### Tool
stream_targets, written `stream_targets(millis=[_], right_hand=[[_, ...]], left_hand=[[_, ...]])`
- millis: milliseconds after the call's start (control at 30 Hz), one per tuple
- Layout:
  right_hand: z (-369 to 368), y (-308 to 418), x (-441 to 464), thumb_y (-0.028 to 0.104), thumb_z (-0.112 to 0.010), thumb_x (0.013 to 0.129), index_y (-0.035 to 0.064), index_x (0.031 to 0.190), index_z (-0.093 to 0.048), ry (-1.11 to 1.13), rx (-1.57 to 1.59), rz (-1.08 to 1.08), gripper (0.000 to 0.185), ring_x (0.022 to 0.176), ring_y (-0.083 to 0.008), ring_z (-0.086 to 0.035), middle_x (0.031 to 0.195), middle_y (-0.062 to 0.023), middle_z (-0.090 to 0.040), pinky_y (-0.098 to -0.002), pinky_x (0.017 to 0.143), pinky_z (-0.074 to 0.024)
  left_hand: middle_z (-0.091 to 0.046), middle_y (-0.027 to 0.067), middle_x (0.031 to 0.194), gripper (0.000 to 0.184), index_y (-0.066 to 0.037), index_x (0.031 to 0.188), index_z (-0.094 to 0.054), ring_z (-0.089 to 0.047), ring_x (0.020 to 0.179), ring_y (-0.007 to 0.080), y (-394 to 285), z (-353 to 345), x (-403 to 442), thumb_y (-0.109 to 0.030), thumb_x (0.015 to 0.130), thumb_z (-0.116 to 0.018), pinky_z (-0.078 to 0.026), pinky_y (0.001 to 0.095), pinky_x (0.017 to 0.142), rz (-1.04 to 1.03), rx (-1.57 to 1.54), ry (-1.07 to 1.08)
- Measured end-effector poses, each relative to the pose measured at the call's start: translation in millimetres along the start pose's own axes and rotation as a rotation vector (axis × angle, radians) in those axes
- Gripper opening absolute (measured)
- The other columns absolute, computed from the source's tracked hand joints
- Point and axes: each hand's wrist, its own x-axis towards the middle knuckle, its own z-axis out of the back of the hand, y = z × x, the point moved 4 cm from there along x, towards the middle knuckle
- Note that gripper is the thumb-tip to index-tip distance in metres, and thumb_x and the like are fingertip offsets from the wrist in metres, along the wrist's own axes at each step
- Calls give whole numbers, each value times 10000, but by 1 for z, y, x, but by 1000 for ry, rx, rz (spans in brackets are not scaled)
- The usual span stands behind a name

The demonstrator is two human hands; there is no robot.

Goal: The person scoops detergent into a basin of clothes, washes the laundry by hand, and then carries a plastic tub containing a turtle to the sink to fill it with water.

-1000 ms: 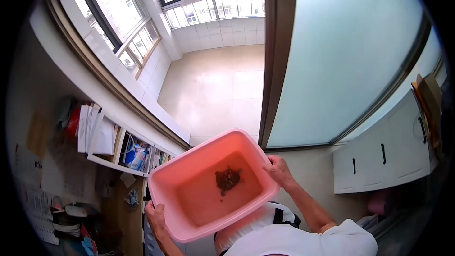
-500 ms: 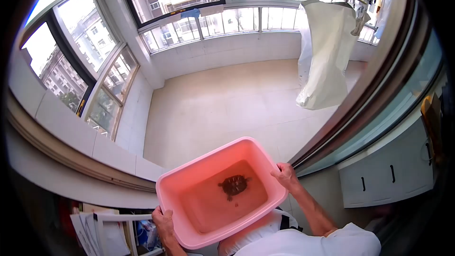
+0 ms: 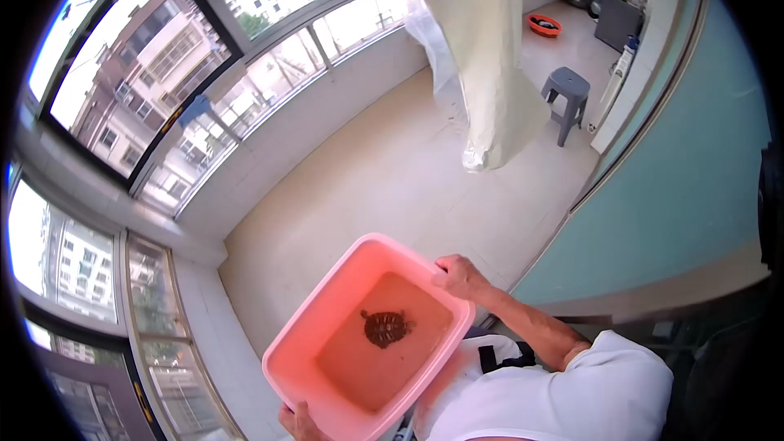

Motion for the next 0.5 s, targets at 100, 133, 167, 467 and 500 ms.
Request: stream_targets(millis=[100,133,167,467,500], right_hand=[[3,13,59,306,-655,785,-62,823,-603,-65,45,-12,373,614,-277,-516,675,-229,-569,-427,642,-479],[1,12,77,312,-637,788,-59,843,-609,-97,55,12,377,635,-337,-515,715,-259,-594,-452,661,-479],[4,13,97,312,-637,788,-59,843,-609,-103,56,-2,377,635,-337,-515,715,-259,-594,-452,661,-479],[15,48,237,353,-620,843,-37,863,-674,-169,-49,-97,394,789,-442,-675,830,-280,-675,-491,744,-530],[17,47,255,338,-628,820,-41,823,-623,-222,-3,-102,379,704,-372,-593,753,-253,-618,-471,689,-497]], left_hand=[[-650,241,1257,581,125,1386,-552,-625,1097,319,-29,-45,58,-101,867,-685,-538,454,932,61,185,147],[-635,254,1318,631,135,1419,-549,-614,1180,338,-43,-62,73,-76,832,-644,-509,469,1004,65,136,152],[-635,254,1318,631,135,1419,-549,-614,1180,338,-67,-88,80,-76,832,-644,-509,469,1004,69,146,163],[-682,117,955,318,103,1087,-619,-657,782,192,-95,-206,261,-87,833,-637,-563,316,762,-73,-86,166],[-684,111,949,297,99,1075,-624,-652,769,182,-110,-231,279,-83,839,-636,-555,310,744,-84,-81,220]])
